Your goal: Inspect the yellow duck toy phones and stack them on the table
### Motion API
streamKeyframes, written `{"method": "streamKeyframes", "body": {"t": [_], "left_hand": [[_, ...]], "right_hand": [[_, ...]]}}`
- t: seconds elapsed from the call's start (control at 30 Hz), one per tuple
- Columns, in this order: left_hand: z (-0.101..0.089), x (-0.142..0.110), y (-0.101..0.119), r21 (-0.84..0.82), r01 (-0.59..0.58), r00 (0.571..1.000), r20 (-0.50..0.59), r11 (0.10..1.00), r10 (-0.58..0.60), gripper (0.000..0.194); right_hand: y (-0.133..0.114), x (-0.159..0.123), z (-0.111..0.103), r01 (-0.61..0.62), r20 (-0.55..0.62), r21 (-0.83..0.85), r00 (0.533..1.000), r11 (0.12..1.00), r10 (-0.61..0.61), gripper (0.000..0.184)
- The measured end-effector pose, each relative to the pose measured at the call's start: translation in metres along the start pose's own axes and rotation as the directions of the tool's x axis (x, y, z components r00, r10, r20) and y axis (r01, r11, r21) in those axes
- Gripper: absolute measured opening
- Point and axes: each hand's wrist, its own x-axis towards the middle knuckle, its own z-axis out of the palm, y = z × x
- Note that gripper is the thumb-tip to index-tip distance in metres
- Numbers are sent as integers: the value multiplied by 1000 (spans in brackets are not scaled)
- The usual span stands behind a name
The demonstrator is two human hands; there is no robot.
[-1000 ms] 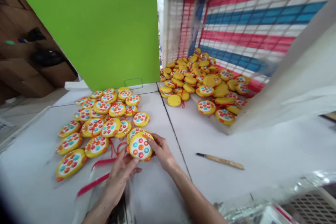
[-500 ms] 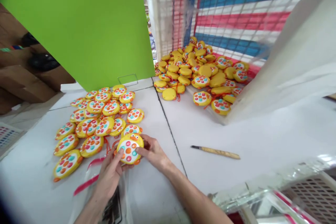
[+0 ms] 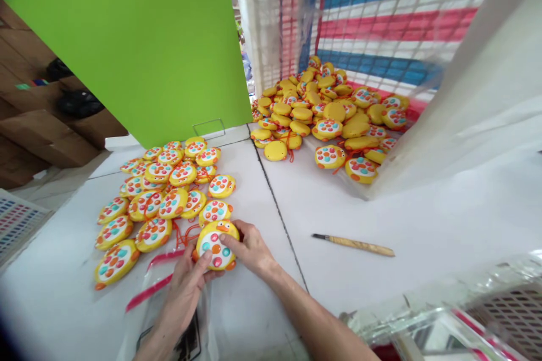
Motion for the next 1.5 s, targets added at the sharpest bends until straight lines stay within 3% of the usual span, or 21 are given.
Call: {"method": "streamKeyframes", "body": {"t": [0.1,0.2,0.3,0.4,0.47,0.53,0.6,0.67,0.7,0.73,0.83,0.93,1.07,1.17,1.27,1.5], "left_hand": [[2,-1,-2,84,-46,999,8,995,45,61],[2,-1,-4,130,-80,996,-17,988,83,60],[-2,11,1,84,-37,999,-36,996,40,60],[-13,43,27,-60,-56,995,-91,997,50,48],[-19,72,56,-204,-139,982,-152,969,109,25],[-18,98,79,-274,-134,985,-140,952,98,9],[-3,116,87,-239,-64,996,-79,969,46,11],[25,127,78,12,-90,996,29,996,89,17],[42,131,69,189,-164,983,116,968,144,22],[61,136,59,368,-290,950,224,884,218,28],[118,158,34,533,-479,870,396,697,295,34],[164,191,22,591,-583,807,502,558,312,46],[204,233,16,632,-645,759,594,430,266,65],[218,252,14,631,-658,747,616,411,251,68],[218,261,17,602,-654,747,611,459,263,62],[193,257,35,462,-490,846,458,739,275,37]], "right_hand": [[6,1,1,-3,-40,-113,999,994,-1,36],[11,2,2,-8,-18,-80,1000,997,6,39],[12,3,1,-47,-8,-31,999,998,47,45],[12,6,-5,-88,-75,-29,993,996,86,49],[13,12,-10,-87,-150,-27,985,996,82,46],[14,19,-14,-78,-227,-24,971,997,71,39],[17,27,-18,-64,-287,-37,956,997,51,32],[20,34,-20,-32,-329,-94,944,995,0,24],[21,36,-20,-6,-340,-138,940,990,-41,21],[22,37,-20,20,-342,-185,936,983,-83,19],[25,38,-18,52,-329,-275,933,960,-144,18],[27,38,-18,34,-323,-255,939,966,-118,19],[30,41,-19,32,-314,-242,943,970,-110,18],[37,45,-19,40,-325,-257,937,966,-125,18],[45,48,-18,44,-353,-221,928,974,-122,20],[42,49,-18,19,-394,-70,918,997,-46,29]]}}
